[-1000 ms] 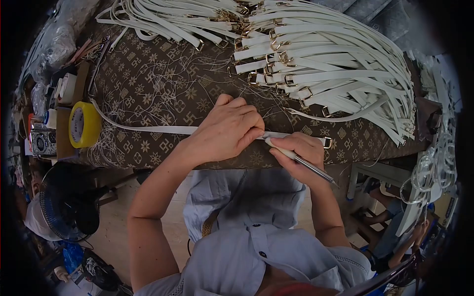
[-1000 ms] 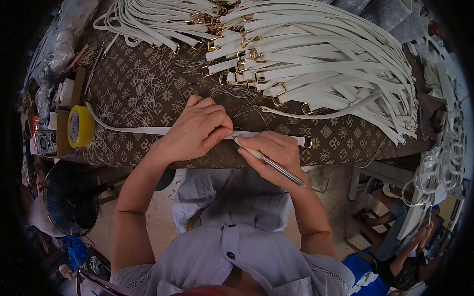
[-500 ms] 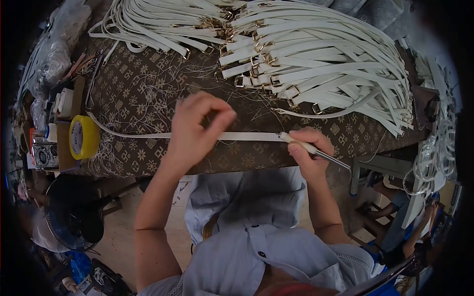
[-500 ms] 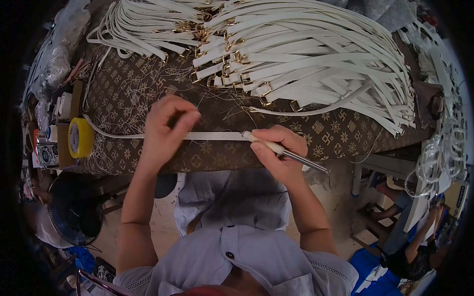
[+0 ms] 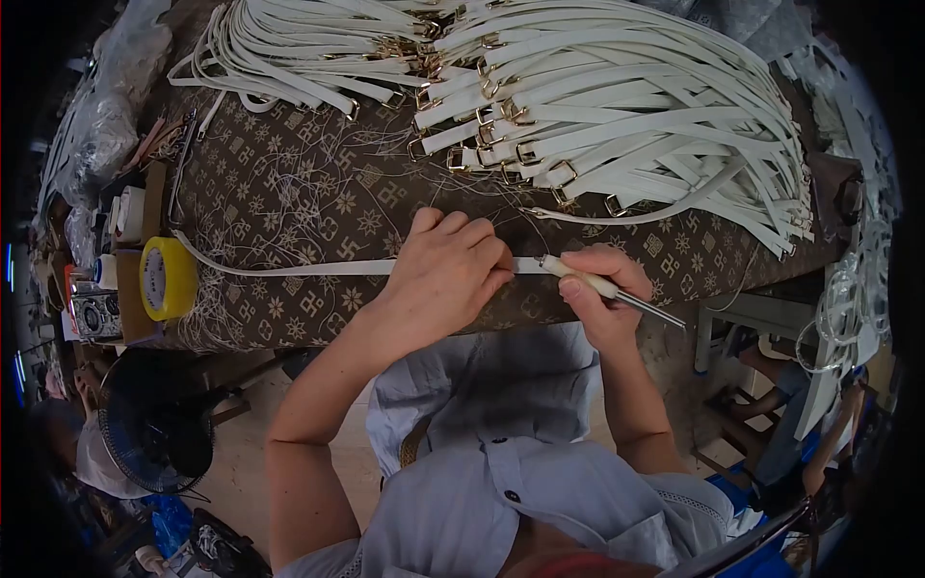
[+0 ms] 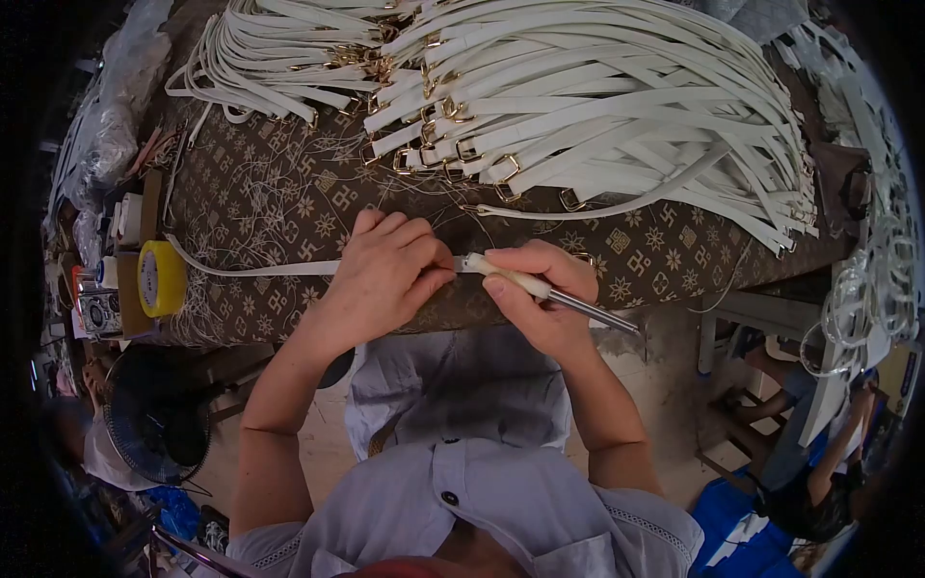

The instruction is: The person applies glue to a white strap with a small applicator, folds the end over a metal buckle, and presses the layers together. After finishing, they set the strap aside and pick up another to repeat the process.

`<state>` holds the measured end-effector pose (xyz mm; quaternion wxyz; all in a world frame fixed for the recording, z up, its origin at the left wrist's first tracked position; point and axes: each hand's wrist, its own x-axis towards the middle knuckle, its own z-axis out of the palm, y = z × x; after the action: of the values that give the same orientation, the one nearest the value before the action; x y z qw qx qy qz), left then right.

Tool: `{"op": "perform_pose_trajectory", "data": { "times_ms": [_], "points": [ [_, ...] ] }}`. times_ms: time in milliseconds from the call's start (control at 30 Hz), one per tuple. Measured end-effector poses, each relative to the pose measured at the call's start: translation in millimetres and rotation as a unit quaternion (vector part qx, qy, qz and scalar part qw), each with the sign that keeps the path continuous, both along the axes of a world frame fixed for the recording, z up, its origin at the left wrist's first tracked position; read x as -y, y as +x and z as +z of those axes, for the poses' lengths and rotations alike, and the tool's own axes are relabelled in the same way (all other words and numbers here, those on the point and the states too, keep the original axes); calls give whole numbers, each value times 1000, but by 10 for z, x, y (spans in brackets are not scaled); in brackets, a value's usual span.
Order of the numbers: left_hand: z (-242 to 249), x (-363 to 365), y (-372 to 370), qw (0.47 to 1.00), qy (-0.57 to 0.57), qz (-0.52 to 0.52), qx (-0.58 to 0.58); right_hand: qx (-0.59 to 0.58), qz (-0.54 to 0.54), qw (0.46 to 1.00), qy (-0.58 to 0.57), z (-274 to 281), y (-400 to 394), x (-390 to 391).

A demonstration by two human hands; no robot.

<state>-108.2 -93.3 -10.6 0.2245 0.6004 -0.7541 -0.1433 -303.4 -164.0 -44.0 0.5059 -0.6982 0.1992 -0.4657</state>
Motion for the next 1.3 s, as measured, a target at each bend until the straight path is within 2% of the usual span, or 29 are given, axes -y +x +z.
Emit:
{"op": "perform_pose_trajectory", "data": {
  "times_ms": [167, 333, 433, 567, 667, 767, 833, 1067, 1133, 1300],
  "points": [
    [-27, -37, -50, 999, -16, 0, 48, -1, -4, 1000, -8, 1, -2, -2],
    [-34, -133, 88, 998, 13, 1, -64, 4, -5, 1000, -3, 1, -8, -2],
    [-17, -169, 154, 996, 3, 32, -86, -1, -7, 1000, -4, -8, -20, -8],
    [8, -93, 95, 997, -48, 29, -50, 1, -16, 1000, -3, -15, 1, -8],
    [40, -13, 91, 998, -64, -20, -13, -1, -19, 1000, -13, 1, 2, -8],
    [45, 43, 115, 999, -38, -32, 11, 0, -15, 1000, -1, 7, -3, -9],
    [13, 62, 133, 999, -15, -24, -21, 1, -14, 1000, 1, 4, -5, -13],
    [57, -60, 107, 999, -27, 24, -24, 7, -14, 1000, 8, 7, 1, -22],
    [92, -86, 91, 999, 37, 21, 11, 4, -14, 1000, 26, 3, -8, -39],
    [56, -101, 41, 998, 52, 44, -1, -6, -33, 999, 27, -34, -21, -43]
  ]
}}
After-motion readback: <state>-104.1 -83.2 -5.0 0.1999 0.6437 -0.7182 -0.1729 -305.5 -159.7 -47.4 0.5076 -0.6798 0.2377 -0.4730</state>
